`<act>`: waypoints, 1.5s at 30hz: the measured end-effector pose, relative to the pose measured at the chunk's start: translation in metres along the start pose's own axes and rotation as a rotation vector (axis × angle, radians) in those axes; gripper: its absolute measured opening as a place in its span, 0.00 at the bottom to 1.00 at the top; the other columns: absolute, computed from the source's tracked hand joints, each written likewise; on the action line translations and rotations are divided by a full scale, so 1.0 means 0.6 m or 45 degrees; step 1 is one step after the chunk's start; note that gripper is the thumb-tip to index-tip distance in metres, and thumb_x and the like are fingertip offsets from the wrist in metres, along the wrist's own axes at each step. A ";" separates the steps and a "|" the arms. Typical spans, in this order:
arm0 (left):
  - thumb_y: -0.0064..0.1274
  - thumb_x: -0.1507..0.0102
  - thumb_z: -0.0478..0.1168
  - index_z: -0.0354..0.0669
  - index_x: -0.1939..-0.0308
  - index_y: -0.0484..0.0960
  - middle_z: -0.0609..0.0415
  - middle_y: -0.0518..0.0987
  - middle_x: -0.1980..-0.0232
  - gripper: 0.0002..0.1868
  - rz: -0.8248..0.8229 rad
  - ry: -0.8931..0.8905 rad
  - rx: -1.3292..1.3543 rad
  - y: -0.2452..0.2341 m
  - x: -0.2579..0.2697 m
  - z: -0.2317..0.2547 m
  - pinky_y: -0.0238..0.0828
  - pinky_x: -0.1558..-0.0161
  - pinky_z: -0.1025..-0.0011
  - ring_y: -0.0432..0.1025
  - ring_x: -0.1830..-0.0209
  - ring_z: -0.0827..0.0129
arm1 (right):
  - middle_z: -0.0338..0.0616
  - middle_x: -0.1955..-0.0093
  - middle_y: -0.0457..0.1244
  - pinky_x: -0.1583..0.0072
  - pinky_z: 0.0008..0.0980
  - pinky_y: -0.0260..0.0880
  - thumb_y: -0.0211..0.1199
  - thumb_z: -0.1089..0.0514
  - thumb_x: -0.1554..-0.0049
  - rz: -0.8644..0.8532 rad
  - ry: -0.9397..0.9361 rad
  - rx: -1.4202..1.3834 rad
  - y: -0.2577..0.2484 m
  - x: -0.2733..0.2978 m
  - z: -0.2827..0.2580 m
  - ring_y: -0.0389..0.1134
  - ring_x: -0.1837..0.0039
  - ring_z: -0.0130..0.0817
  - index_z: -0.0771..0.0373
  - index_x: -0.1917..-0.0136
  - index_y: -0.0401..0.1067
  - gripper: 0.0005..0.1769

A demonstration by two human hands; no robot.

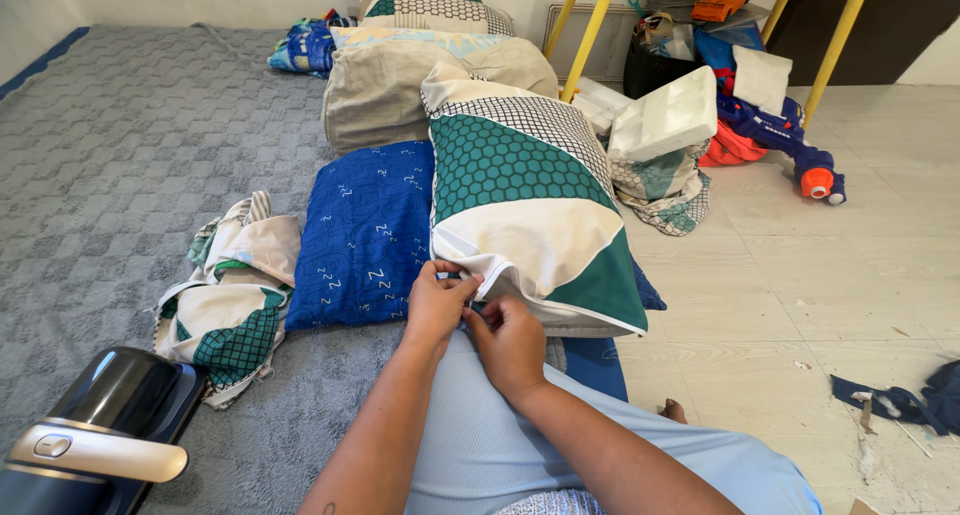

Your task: The person inserts a pillow into a patterned pillowcase, then uses a handheld steamer to press a blue patterned pillow. The person also folds a piece of patterned fabric.

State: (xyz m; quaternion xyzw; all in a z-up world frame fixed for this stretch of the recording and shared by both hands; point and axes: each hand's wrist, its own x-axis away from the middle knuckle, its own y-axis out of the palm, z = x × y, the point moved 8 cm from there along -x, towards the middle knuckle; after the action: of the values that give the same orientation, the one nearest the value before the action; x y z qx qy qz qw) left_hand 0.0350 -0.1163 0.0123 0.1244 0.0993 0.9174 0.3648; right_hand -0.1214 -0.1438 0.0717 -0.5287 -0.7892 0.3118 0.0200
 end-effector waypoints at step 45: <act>0.51 0.36 0.33 0.47 0.44 0.67 0.45 0.85 0.56 0.17 0.124 0.429 -0.751 0.004 0.064 0.064 0.73 0.55 0.63 0.81 0.56 0.57 | 0.48 0.61 0.67 0.59 0.43 0.64 0.64 0.56 0.41 0.197 -0.345 -0.060 -0.015 0.009 0.003 0.68 0.61 0.49 0.62 0.60 0.76 0.09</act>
State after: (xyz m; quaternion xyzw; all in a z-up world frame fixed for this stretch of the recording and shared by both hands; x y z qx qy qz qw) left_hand 0.0179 -0.0877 0.0553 -0.1350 -0.1175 0.9306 0.3193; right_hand -0.1319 -0.1425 0.0731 -0.5412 -0.7488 0.3623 -0.1232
